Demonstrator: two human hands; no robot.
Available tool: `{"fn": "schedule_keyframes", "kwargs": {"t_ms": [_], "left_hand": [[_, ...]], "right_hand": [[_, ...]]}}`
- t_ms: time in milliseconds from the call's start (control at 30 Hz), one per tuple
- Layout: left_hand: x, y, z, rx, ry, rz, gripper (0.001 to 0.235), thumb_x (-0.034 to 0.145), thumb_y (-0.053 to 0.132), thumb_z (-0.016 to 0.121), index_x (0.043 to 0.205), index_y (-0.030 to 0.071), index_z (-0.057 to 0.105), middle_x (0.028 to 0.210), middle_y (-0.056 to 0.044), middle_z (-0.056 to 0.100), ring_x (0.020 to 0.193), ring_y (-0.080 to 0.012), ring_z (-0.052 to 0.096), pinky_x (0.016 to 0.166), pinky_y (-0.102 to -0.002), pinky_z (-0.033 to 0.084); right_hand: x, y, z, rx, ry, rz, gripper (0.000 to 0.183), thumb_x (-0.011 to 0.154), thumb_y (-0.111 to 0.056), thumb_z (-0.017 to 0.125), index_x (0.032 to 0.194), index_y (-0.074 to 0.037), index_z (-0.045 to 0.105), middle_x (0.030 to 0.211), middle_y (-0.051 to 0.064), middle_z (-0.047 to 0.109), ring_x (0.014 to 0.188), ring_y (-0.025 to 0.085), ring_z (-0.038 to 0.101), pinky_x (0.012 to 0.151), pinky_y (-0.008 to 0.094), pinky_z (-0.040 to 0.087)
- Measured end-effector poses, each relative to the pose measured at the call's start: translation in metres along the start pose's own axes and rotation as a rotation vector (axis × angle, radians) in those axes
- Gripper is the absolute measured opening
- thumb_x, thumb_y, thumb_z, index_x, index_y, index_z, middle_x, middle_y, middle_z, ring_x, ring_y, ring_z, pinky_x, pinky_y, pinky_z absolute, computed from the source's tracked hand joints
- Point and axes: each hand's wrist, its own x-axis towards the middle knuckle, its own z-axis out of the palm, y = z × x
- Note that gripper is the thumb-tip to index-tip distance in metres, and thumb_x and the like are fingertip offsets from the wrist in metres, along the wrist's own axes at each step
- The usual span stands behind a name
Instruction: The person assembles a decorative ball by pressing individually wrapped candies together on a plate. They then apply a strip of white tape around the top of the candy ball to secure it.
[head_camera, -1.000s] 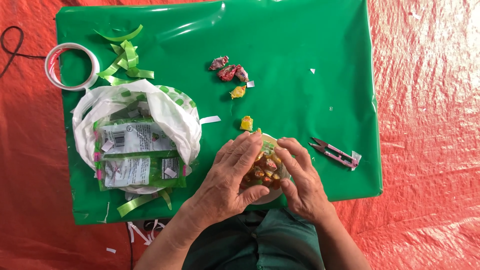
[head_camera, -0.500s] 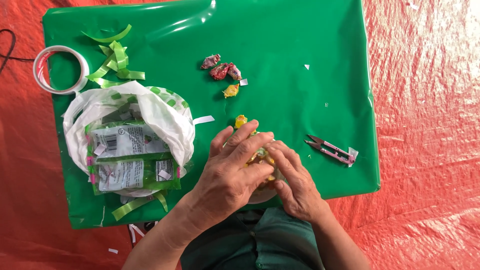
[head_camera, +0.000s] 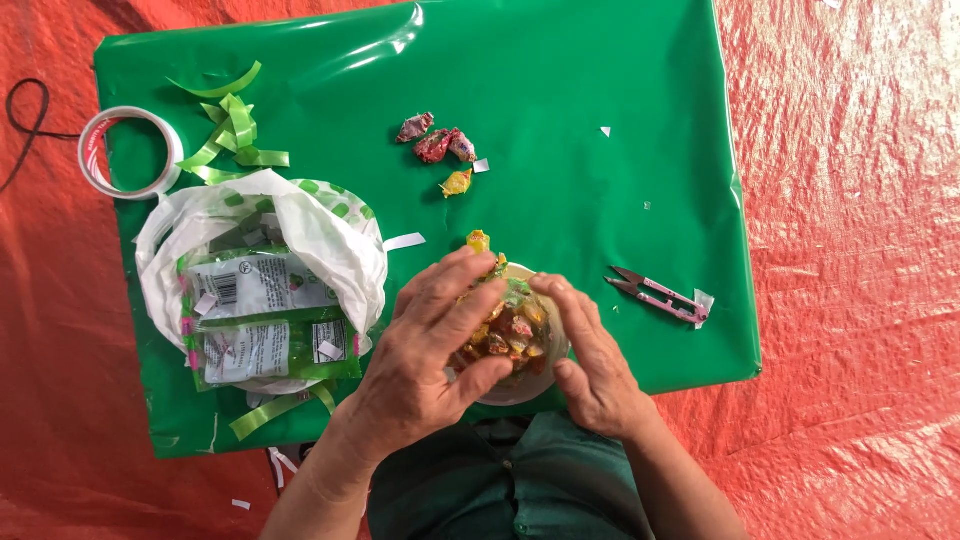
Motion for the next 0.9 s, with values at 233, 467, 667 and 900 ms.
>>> {"fn": "schedule_keyframes", "kwargs": {"t_ms": [233, 467, 667, 900], "left_hand": [[-0.041, -0.025, 0.03, -0.055, -0.01, -0.037, 0.119, 0.087, 0.058, 0.081, 0.167, 0.013, 0.007, 0.173, -0.02, 0.018, 0.164, -0.0443, 0.021, 0.135, -0.058, 0.026], [-0.041, -0.028, 0.063, -0.073, 0.119, -0.077, 0.109, 0.081, 0.059, 0.08, 0.163, 0.011, 0.027, 0.166, -0.015, 0.035, 0.153, -0.0428, 0.032, 0.124, -0.061, 0.026], [-0.045, -0.032, 0.065, -0.041, 0.111, -0.09, 0.095, 0.087, 0.059, 0.072, 0.16, 0.01, 0.035, 0.166, -0.014, 0.037, 0.153, -0.0408, 0.034, 0.124, -0.062, 0.025], [-0.045, -0.03, 0.065, -0.036, 0.122, -0.087, 0.095, 0.088, 0.056, 0.074, 0.16, 0.01, 0.034, 0.165, -0.014, 0.037, 0.153, -0.0418, 0.033, 0.123, -0.064, 0.024]], "right_hand": [[0.004, 0.003, -0.001, -0.066, -0.09, 0.057, 0.092, 0.104, -0.074, 0.025, 0.162, -0.002, 0.02, 0.167, 0.022, 0.029, 0.158, 0.042, 0.025, 0.128, 0.06, 0.027], [0.007, 0.019, 0.018, -0.102, 0.007, -0.09, 0.088, 0.1, -0.06, 0.042, 0.155, 0.007, 0.032, 0.157, 0.027, 0.043, 0.149, 0.048, 0.036, 0.12, 0.059, 0.028], [0.009, 0.018, 0.02, -0.124, 0.008, -0.091, 0.081, 0.102, -0.057, 0.041, 0.151, 0.007, 0.037, 0.155, 0.027, 0.046, 0.147, 0.049, 0.039, 0.118, 0.06, 0.029], [0.011, 0.013, 0.018, -0.137, 0.006, -0.091, 0.08, 0.102, -0.058, 0.039, 0.151, 0.006, 0.038, 0.156, 0.028, 0.044, 0.147, 0.051, 0.037, 0.117, 0.06, 0.03]]}}
